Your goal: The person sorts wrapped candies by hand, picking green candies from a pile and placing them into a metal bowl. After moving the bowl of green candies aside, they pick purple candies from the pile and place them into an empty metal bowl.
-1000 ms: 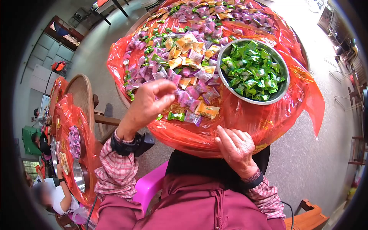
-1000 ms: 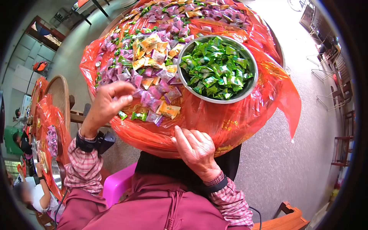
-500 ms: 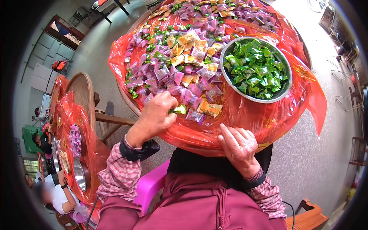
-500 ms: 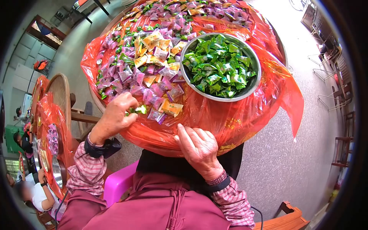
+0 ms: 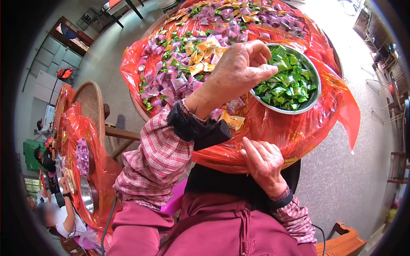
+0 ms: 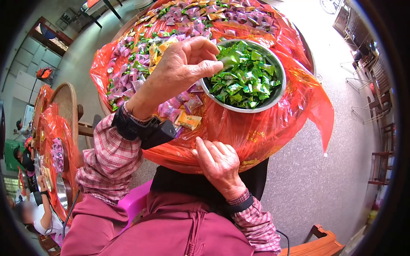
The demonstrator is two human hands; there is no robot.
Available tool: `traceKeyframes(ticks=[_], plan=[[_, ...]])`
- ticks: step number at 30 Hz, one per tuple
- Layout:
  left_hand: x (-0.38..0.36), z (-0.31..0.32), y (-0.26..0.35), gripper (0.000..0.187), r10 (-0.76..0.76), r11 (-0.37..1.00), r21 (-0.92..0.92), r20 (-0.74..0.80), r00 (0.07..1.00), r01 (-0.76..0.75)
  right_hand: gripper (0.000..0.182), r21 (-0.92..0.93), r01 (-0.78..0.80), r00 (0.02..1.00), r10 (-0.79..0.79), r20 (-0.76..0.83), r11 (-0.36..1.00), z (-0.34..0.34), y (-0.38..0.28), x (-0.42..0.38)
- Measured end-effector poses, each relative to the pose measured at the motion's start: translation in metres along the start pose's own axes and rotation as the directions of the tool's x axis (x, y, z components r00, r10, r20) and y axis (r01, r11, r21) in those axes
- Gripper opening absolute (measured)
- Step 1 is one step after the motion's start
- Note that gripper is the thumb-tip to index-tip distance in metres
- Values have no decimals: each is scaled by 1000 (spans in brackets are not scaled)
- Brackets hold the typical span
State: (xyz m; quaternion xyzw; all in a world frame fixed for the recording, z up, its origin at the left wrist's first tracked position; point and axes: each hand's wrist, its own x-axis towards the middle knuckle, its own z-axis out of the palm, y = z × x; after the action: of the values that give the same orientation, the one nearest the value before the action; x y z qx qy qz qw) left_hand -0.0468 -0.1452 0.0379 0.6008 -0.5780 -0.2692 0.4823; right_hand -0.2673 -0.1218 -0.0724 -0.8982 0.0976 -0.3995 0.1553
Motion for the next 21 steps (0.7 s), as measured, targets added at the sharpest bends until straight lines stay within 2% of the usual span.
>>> traceKeyframes(ticks=[2, 3, 5, 9, 11, 13, 14, 15, 17, 21], plan=[[-2, -5, 2, 23, 116, 986, 122, -51, 992, -110, 37, 1, 1, 1000, -1, -5, 1000, 1, 1, -1], [-10, -11, 4, 23, 114, 986, 125, -44, 992, -108, 37, 3, -5, 1000, 5, -10, 1000, 0, 1, -2], [-40, -32, 10, 23, -18, 967, 250, -93, 996, 41, 36, 13, 2, 1000, -2, -11, 1000, 0, 1, -1], [-98, -83, -1, 19, -297, 907, 303, -29, 954, 291, 35, 16, 6, 1000, -5, -23, 1000, 0, 0, 0], [-124, -95, -3, 17, -356, 873, 346, -28, 934, 343, 31, 36, -48, 999, 48, -2, 998, 0, -3, 0], [-146, -101, -12, 18, -322, 841, 464, 15, 947, 279, 31, 40, -47, 999, 47, 2, 998, 0, -3, 1], [-155, -104, -22, 22, -319, 767, 604, 65, 945, 217, 33, 18, -30, 1000, 30, -3, 999, 1, -1, 0], [-163, -103, -31, 26, -251, 695, 709, 82, 965, 121, 34, -5, -12, 1000, 12, -6, 1000, 2, -1, 0], [-173, -99, -46, 26, -193, 533, 846, 103, 976, 16, 35, -10, -9, 1000, 9, -2, 1000, 2, -1, 0], [-173, -96, -54, 25, -244, 493, 870, 113, 963, 23, 35, -14, -15, 1000, 15, 11, 1000, 2, -1, -1]])
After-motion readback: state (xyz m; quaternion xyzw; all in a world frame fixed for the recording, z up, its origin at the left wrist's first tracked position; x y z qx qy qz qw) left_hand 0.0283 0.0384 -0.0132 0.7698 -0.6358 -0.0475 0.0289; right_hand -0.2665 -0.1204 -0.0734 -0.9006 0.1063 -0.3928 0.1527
